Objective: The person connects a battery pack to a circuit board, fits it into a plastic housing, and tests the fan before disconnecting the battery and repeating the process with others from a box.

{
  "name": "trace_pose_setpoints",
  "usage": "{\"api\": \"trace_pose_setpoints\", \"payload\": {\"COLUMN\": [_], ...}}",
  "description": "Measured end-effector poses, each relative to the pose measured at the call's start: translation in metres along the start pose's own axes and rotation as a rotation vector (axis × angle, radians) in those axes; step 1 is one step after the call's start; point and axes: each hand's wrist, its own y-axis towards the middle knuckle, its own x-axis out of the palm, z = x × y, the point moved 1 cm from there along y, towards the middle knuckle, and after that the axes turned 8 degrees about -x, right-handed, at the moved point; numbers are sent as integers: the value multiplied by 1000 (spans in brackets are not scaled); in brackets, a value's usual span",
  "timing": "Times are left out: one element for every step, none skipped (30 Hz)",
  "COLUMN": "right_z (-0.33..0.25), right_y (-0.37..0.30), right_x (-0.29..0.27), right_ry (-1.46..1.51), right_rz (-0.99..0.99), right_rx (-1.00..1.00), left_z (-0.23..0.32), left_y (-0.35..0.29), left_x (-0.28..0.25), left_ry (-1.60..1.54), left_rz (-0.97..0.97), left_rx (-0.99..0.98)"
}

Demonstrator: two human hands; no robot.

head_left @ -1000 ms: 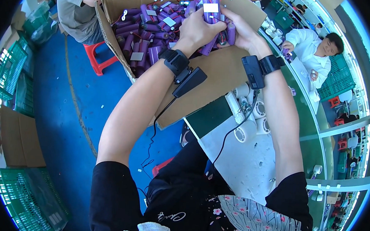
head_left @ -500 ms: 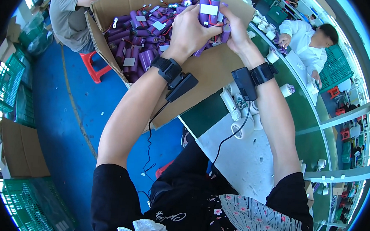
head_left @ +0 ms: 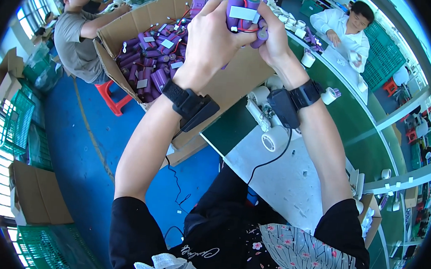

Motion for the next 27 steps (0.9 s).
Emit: {"api": "trace_pose_setpoints", "payload": {"right_z": [-6,-13,-19,-25,-31,-40,-47,-57,-69,-81,-90,-94,-95,-96,-96,-98,-98,-97,-94,-90,-86,-81,-76,-72,-67,-60,-51], "right_y": [-8,-16,-25,-33,-41,-50,-59,-70,-81,-93,-104,-113,-122,-131,-140,-150,-160,-170,-179,-188,-196,-203,-207,-209,-209,-210,-210], "right_x": [3,5,4,1,-2,-5,-8,0,14,29,35,34,30,25,20,17,13,11,11,12,13,14,13,12,13,14,14], "right_ry": [23,45,60,58,59,58,56,58,52,46,32,32,41,49,58,60,75,92,108,109,77,45,11,9,4,-2,-7], "right_rz": [3,5,12,16,31,48,65,67,58,50,46,48,77,106,134,137,166,195,223,225,260,294,330,332,303,279,255], "right_rx": [0,0,-1,-3,-30,-59,-89,-90,-74,-57,-45,-48,-27,-6,15,12,56,101,146,145,159,174,189,188,227,265,303], "left_z": [8,17,28,40,52,70,87,97,99,98,98,99,103,107,112,116,120,122,122,122,121,119,116,113,106,96,85], "left_y": [-4,-7,-11,-14,-18,-20,-22,-27,-33,-41,-48,-54,-61,-69,-78,-86,-95,-104,-113,-123,-132,-142,-151,-159,-166,-173,-179], "left_x": [-5,-10,-12,-15,-18,-22,-26,-28,-29,-27,-23,-19,-16,-13,-10,-8,-5,-2,1,4,6,8,11,15,18,21,24], "left_ry": [6,6,-3,-11,-15,-29,-44,-50,-43,-29,-24,-18,-17,-30,-43,-57,-56,-79,-101,-125,-123,-124,-128,-132,-134,-148,-162], "left_rz": [-1,10,19,29,26,-25,-76,-126,-127,-95,-64,-33,-37,-59,-80,-101,-103,-112,-120,-128,-128,-130,-133,-137,-138,-139,-140], "left_rx": [2,37,73,109,111,63,16,-36,-38,-16,12,39,41,7,-28,-61,-58,-89,-120,-151,-150,-179,-208,-237,-236,-266,-296]}}
